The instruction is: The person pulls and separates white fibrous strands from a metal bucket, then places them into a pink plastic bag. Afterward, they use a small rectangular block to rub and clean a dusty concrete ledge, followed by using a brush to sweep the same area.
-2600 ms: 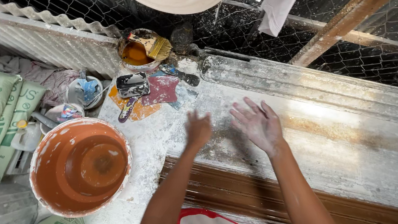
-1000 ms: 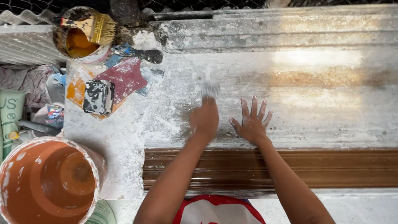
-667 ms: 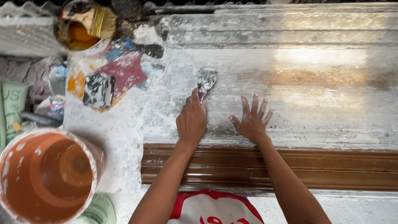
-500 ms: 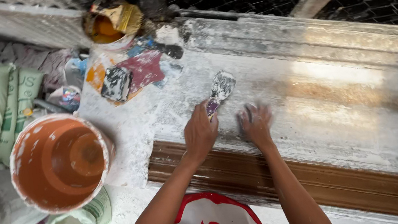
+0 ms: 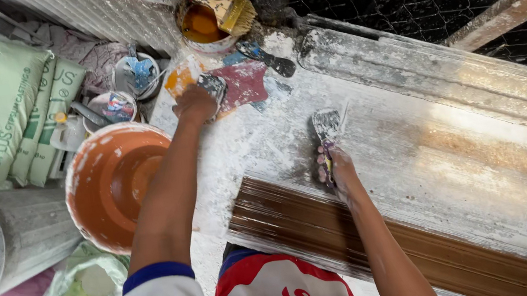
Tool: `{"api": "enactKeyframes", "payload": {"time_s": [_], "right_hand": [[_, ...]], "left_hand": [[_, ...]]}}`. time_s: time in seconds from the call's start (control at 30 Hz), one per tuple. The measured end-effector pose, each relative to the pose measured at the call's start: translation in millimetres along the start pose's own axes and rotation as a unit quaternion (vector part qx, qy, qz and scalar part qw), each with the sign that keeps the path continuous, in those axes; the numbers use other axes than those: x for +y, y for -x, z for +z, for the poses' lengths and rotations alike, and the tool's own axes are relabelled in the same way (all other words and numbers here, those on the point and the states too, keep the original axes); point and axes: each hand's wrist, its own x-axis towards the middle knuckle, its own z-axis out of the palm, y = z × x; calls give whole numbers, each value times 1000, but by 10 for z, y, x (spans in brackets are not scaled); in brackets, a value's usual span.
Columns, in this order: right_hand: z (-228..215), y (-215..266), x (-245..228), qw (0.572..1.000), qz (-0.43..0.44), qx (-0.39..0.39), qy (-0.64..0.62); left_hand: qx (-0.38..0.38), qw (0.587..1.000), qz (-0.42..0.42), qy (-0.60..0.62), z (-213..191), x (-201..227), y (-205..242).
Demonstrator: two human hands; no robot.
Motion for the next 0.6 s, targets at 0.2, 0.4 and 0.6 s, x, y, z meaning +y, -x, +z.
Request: {"api": "enactKeyframes", "payload": {"time_s": [0.2, 0.4, 0.6], "right_hand": [[239, 157, 64, 997, -39, 70, -7], [598, 109, 205, 990, -53, 128, -21], [627, 363, 393, 979, -67, 183, -67]], "left_hand": [[-30, 984, 173, 15, -42, 210, -155], [-80, 872, 462, -139, 164, 1008, 557], [9, 832, 551, -61, 223, 1085, -19]]}}
